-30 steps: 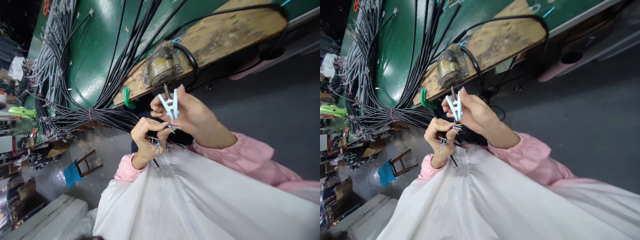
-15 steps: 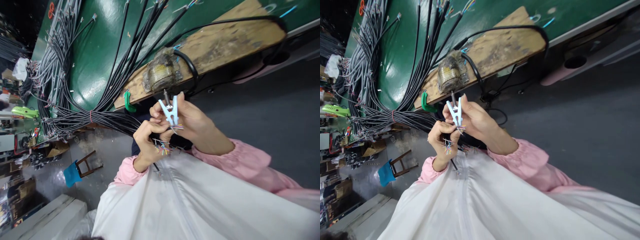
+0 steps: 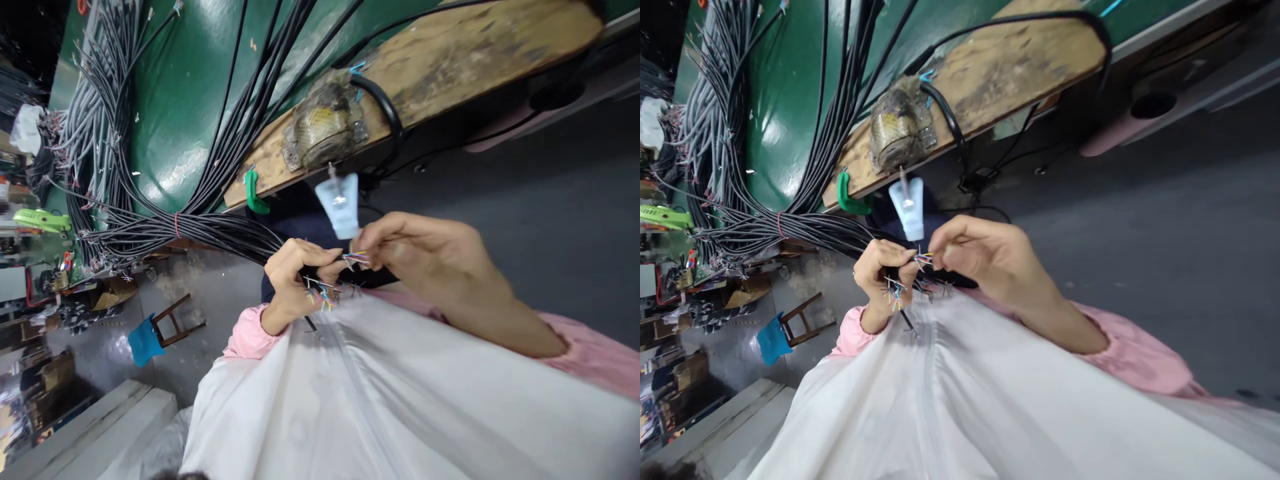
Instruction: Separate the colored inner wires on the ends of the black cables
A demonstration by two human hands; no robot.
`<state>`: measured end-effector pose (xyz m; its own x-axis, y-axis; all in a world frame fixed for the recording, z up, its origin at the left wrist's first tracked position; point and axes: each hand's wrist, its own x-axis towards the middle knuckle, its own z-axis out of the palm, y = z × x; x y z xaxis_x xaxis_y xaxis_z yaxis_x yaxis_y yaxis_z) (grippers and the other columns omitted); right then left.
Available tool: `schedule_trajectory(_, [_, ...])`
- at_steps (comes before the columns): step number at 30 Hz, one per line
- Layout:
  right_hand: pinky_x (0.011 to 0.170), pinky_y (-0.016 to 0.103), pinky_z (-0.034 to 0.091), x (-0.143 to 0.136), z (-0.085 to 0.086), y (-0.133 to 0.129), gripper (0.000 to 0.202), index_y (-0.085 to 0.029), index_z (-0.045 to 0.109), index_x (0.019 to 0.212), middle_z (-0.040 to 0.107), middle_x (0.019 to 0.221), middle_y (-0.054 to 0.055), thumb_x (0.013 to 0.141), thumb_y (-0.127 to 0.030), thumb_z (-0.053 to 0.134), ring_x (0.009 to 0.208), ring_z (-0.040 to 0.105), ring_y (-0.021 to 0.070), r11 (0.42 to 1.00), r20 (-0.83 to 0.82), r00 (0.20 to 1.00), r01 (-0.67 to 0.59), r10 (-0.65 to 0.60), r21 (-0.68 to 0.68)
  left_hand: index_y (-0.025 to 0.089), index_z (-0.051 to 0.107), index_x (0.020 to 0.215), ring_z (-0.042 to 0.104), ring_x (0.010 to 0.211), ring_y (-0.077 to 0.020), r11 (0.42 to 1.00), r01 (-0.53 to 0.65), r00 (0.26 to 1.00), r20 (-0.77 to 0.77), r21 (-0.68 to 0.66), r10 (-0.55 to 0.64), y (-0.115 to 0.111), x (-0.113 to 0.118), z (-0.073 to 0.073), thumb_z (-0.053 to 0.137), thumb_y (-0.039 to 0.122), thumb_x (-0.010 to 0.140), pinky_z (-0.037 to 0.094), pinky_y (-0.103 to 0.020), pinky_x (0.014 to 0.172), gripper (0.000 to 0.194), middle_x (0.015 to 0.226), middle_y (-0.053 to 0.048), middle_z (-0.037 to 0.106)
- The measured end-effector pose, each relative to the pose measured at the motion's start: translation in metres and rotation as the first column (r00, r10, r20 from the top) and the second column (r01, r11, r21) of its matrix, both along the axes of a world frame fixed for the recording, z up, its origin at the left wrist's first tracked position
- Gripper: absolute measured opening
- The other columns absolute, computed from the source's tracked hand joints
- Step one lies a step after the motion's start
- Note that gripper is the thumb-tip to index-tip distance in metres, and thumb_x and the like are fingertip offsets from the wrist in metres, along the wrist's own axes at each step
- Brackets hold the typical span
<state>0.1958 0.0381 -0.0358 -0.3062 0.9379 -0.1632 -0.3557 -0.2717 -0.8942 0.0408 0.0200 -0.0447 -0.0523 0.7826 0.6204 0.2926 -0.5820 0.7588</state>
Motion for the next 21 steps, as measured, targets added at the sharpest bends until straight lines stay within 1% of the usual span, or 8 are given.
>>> schedule_trajectory(4, [0.052,0.026,0.051,0.009,0.011,-0.012,0.030,-0.029,0.070,0.079,0.070,0.067,-0.001,0.080,-0.057,0.081,0.056,0.064,0.0128,0.978,0.236,0.962,0.093,-0.137,0.189,0.023,0.077,0.094,0.070,0.064,-0.0128,0.995,0.082,0.995,-0.064,0.054,-0.078,0.002,-0.006,-0.006,0.085,0.035,0.083,0.057,-0.026,0.059,0.019,0.073,0.001,0.074])
schedule_trajectory(6, [0.050,0.025,0.049,0.013,0.002,-0.013,0.012,-0.029,0.072,0.083,0.072,0.068,-0.002,0.086,-0.041,0.076,0.052,0.062,0.0118,0.957,0.363,0.901,0.152,-0.237,0.248,0.023,0.077,0.096,0.072,0.067,-0.0133,0.989,0.096,0.991,-0.105,0.113,-0.084,0.005,-0.010,-0.005,0.080,0.042,0.088,0.058,-0.027,0.062,0.020,0.077,0.001,0.075])
schedule_trajectory(8, [0.053,0.027,0.051,0.015,-0.016,-0.011,0.006,-0.027,0.074,0.087,0.074,0.069,0.000,0.084,-0.031,0.071,0.056,0.065,0.0138,0.939,0.463,0.830,0.196,-0.312,0.283,0.022,0.076,0.093,0.065,0.055,-0.0092,0.974,0.156,0.982,-0.135,0.164,-0.134,0.010,-0.016,0.000,0.073,0.045,0.093,0.053,-0.023,0.056,0.023,0.066,0.004,0.069])
schedule_trajectory(11, [0.050,0.026,0.049,0.011,-0.047,-0.006,0.012,-0.023,0.076,0.086,0.074,0.065,0.001,0.081,-0.026,0.065,0.052,0.064,0.0143,0.946,0.544,0.817,0.006,-0.191,0.324,0.020,0.070,0.089,0.049,0.039,-0.0046,0.911,0.397,0.893,-0.275,0.109,-0.356,0.022,-0.029,0.014,0.064,0.038,0.100,0.040,-0.020,0.046,0.021,0.053,0.009,0.058])
schedule_trajectory(13, [0.048,0.026,0.046,0.004,-0.061,-0.006,0.018,-0.022,0.076,0.080,0.072,0.059,0.000,0.081,-0.021,0.058,0.048,0.062,0.0138,0.915,0.571,0.811,-0.123,-0.131,0.385,0.020,0.068,0.094,0.058,0.049,-0.0068,0.855,0.516,0.779,-0.389,-0.046,-0.491,0.029,-0.037,0.024,0.059,0.033,0.101,0.047,-0.020,0.053,0.017,0.064,0.004,0.066])
schedule_trajectory(15, [0.047,0.027,0.046,-0.003,-0.067,-0.007,0.021,-0.024,0.076,0.073,0.073,0.061,-0.001,0.078,-0.017,0.057,0.049,0.062,0.0141,0.891,0.575,0.811,-0.177,-0.109,0.418,0.020,0.069,0.098,0.067,0.065,-0.0105,0.832,0.546,0.735,-0.419,-0.103,-0.534,0.030,-0.043,0.029,0.057,0.034,0.102,0.055,-0.023,0.063,0.018,0.076,-0.001,0.072])
schedule_trajectory(18, [0.057,0.031,0.051,-0.007,-0.062,-0.010,0.023,-0.027,0.075,0.069,0.076,0.068,0.001,0.078,-0.015,0.057,0.060,0.067,0.0178,0.867,0.576,0.806,-0.186,-0.135,0.463,0.020,0.072,0.095,0.064,0.061,-0.0087,0.936,0.351,0.886,-0.335,0.036,-0.320,0.018,-0.043,0.025,0.063,0.029,0.100,0.051,-0.019,0.056,0.014,0.071,0.000,0.071])
schedule_trajectory(21, [0.068,0.036,0.056,-0.003,-0.047,-0.012,0.023,-0.028,0.076,0.076,0.078,0.076,0.004,0.086,-0.017,0.058,0.071,0.070,0.0212,0.831,0.582,0.770,-0.127,-0.262,0.542,0.020,0.075,0.091,0.060,0.054,-0.0074,0.989,0.143,0.933,-0.338,0.031,-0.124,-0.001,-0.038,0.016,0.069,0.028,0.097,0.046,-0.019,0.052,0.012,0.069,0.001,0.073])
